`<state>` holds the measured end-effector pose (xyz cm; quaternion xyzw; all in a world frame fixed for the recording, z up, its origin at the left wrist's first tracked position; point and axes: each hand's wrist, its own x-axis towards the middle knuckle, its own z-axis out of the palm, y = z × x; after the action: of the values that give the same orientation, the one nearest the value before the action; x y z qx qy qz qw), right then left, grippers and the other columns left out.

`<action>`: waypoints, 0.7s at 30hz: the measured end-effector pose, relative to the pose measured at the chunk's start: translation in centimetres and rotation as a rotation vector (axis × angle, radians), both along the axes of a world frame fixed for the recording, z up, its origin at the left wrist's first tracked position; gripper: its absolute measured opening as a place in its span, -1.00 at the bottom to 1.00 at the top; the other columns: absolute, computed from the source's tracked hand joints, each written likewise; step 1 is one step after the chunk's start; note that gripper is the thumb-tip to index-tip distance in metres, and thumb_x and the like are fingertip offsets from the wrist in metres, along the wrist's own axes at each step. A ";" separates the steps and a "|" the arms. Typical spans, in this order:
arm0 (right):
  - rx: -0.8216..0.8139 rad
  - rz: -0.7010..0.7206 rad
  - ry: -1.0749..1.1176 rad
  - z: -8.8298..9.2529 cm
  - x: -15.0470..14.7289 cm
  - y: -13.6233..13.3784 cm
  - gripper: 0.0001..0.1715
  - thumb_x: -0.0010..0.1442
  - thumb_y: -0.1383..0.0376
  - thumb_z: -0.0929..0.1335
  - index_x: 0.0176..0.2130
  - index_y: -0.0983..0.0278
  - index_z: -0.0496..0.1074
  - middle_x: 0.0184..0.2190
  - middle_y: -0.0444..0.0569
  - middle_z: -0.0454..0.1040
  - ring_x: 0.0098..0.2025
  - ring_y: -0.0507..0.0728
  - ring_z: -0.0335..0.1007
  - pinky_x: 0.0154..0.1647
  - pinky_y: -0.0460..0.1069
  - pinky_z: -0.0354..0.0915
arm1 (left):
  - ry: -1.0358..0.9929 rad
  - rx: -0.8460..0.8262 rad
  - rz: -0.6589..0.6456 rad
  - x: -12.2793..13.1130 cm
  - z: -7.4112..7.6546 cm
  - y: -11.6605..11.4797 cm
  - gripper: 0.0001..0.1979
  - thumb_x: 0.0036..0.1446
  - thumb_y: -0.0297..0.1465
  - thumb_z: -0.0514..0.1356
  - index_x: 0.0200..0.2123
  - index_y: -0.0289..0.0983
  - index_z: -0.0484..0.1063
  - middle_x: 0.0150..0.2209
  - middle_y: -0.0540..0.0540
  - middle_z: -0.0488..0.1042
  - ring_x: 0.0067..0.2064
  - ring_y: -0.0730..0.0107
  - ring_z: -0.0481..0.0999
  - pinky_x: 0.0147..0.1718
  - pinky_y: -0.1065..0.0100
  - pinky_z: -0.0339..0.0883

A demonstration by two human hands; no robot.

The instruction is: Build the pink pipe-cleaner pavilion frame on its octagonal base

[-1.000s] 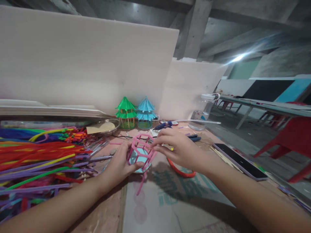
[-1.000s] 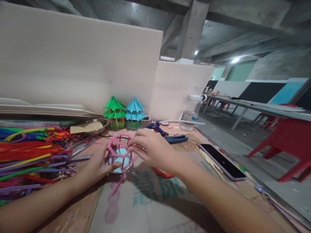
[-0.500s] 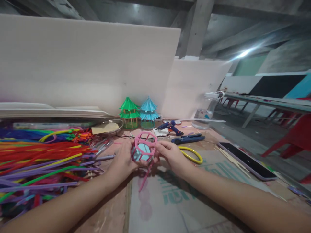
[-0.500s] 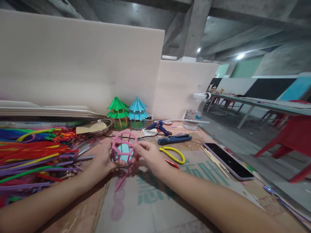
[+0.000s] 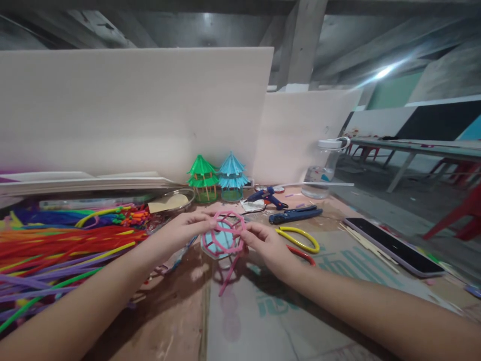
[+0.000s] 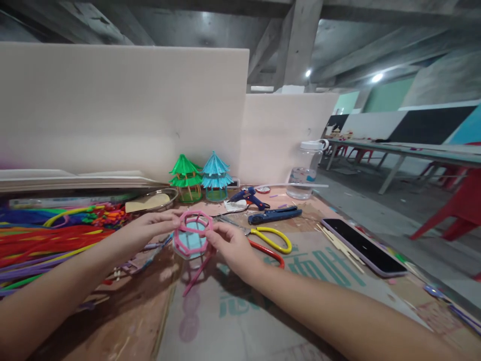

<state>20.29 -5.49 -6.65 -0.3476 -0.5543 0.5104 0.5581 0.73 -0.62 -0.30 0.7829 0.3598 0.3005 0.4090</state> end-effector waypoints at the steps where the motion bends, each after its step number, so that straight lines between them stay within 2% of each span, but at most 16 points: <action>1: -0.007 0.002 0.001 0.0 0.0 0.0 -0.45 -0.09 -0.15 0.46 -0.44 0.27 0.43 -0.59 -0.18 0.39 -0.52 0.00 0.28 -0.46 -0.08 0.27 | 0.013 0.003 -0.001 0.0 0.1 -0.1 -0.71 -0.04 -0.09 0.26 -0.45 -0.18 0.60 -0.18 -0.11 0.61 -0.03 0.02 0.52 0.02 0.02 0.35; 6: -0.054 0.020 -0.007 -0.2 0.0 -0.2 -0.41 -0.11 -0.19 0.45 -0.44 0.27 0.38 -0.61 -0.20 0.35 -0.58 -0.03 0.23 -0.57 -0.11 0.19 | 0.104 0.033 -0.021 -0.1 0.1 0.0 -0.72 -0.04 -0.12 0.25 -0.41 -0.18 0.63 -0.22 -0.11 0.62 -0.05 -0.03 0.52 -0.01 0.00 0.35; 9: -0.061 0.060 -0.035 -0.3 0.0 -0.2 -0.41 -0.08 -0.19 0.44 -0.45 0.26 0.33 -0.67 -0.22 0.34 -0.64 -0.02 0.23 -0.61 -0.11 0.17 | 0.083 -0.040 -0.052 -0.2 -0.2 0.1 -0.69 -0.02 -0.10 0.26 -0.38 -0.21 0.62 -0.22 -0.12 0.62 -0.11 0.02 0.54 -0.03 0.03 0.35; 14: -0.032 0.089 -0.023 -0.3 0.1 -0.3 -0.43 -0.03 -0.17 0.43 -0.41 0.27 0.34 -0.67 -0.22 0.34 -0.64 -0.01 0.25 -0.61 -0.11 0.18 | -0.008 -0.192 -0.072 -0.3 -0.4 0.2 -0.61 -0.06 -0.06 0.31 -0.34 -0.28 0.60 -0.20 -0.17 0.61 -0.06 0.05 0.51 0.06 0.10 0.27; 21: 0.020 0.122 0.139 -1.0 0.5 0.1 -0.42 0.07 -0.18 0.36 -0.45 0.29 0.38 -0.59 -0.14 0.35 -0.54 0.02 0.27 -0.52 -0.08 0.23 | -0.032 -0.100 -0.026 -0.2 0.4 0.2 -0.36 -0.08 0.17 0.21 -0.18 -0.24 0.61 0.11 -0.18 0.47 0.18 -0.05 0.35 0.22 0.03 0.10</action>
<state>20.75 -5.35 -7.70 -0.2712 -0.5395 0.5606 0.5667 0.58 -0.43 0.13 0.7611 0.3576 0.2893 0.4574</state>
